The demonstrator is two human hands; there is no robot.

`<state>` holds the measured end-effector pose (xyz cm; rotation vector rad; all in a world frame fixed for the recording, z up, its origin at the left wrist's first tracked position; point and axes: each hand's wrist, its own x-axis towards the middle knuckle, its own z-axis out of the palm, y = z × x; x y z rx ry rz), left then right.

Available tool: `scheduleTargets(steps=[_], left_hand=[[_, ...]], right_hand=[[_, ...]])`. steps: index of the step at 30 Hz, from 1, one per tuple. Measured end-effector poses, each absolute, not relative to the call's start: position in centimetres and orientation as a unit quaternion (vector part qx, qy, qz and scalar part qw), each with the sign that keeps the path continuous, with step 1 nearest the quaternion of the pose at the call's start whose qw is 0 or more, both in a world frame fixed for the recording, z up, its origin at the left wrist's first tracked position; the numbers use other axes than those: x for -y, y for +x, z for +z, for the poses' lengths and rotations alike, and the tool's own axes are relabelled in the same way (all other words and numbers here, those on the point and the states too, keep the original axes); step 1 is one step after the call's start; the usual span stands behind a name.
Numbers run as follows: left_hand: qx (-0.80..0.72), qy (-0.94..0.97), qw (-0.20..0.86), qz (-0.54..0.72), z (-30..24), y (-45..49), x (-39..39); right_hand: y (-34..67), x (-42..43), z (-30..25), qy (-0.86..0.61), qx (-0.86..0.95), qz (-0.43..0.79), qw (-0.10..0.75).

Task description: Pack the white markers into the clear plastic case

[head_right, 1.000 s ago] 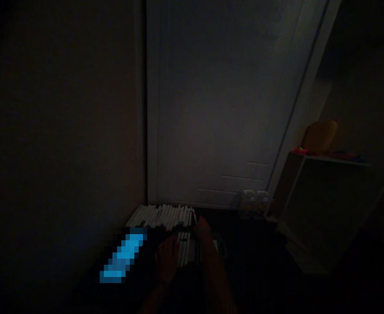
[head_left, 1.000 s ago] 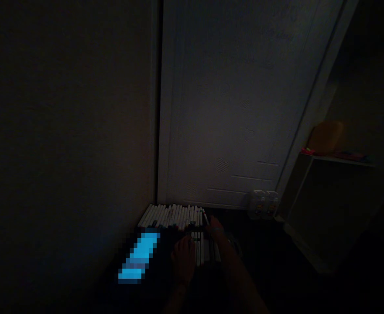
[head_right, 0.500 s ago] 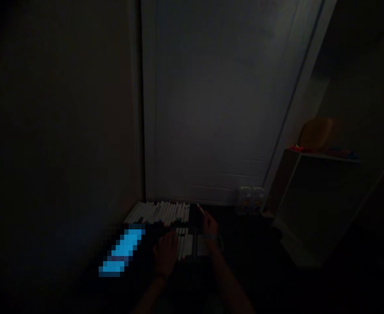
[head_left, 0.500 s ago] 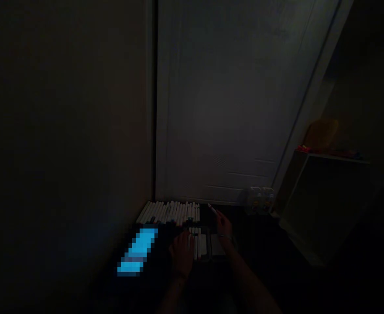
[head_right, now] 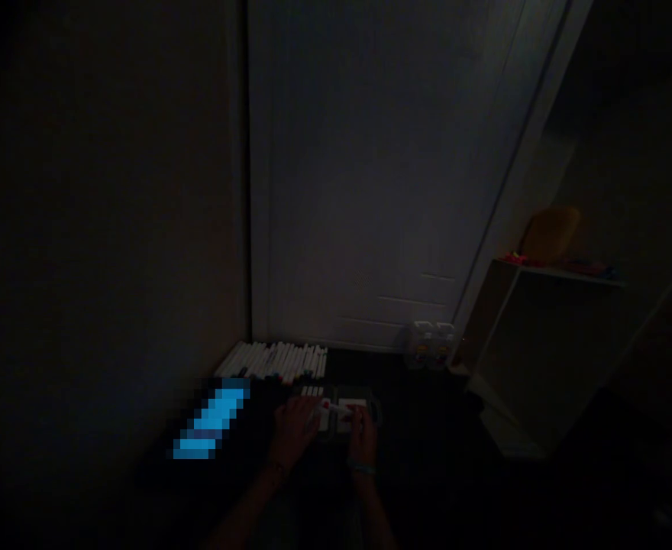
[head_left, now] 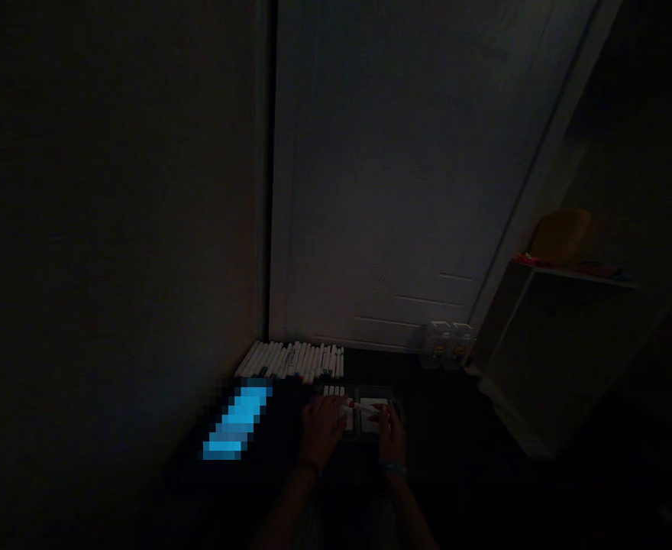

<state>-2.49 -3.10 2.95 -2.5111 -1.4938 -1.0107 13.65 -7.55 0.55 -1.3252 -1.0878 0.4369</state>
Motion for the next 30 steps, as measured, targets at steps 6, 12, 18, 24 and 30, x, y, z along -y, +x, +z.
scheduleTargets(steps=[6, 12, 18, 24, 30], left_hand=[[0.47, -0.817, 0.02, -0.334, 3.2, -2.5, 3.3], [0.471, -0.819, 0.012, -0.326, 3.0, -3.0, 3.3], [0.515, -0.791, 0.002, -0.33, 3.3, -3.0, 3.3], [0.57, -0.757, 0.006, -0.32, 4.2, -3.1, 3.4], [0.593, -0.74, 0.008, -0.318, 3.9, -3.2, 2.9]], right_hand=[[13.6, 7.7, 0.5, -0.564, 0.476, 0.206, 0.643], [13.2, 8.0, 1.3, -0.564, 0.522, 0.175, 0.616], [12.7, 8.5, 2.3, -0.532, 0.563, 0.189, 0.604], [12.6, 8.5, 2.4, -0.503, 0.58, 0.234, 0.596], [12.8, 8.6, 2.6, -0.511, 0.571, 0.221, 0.603]])
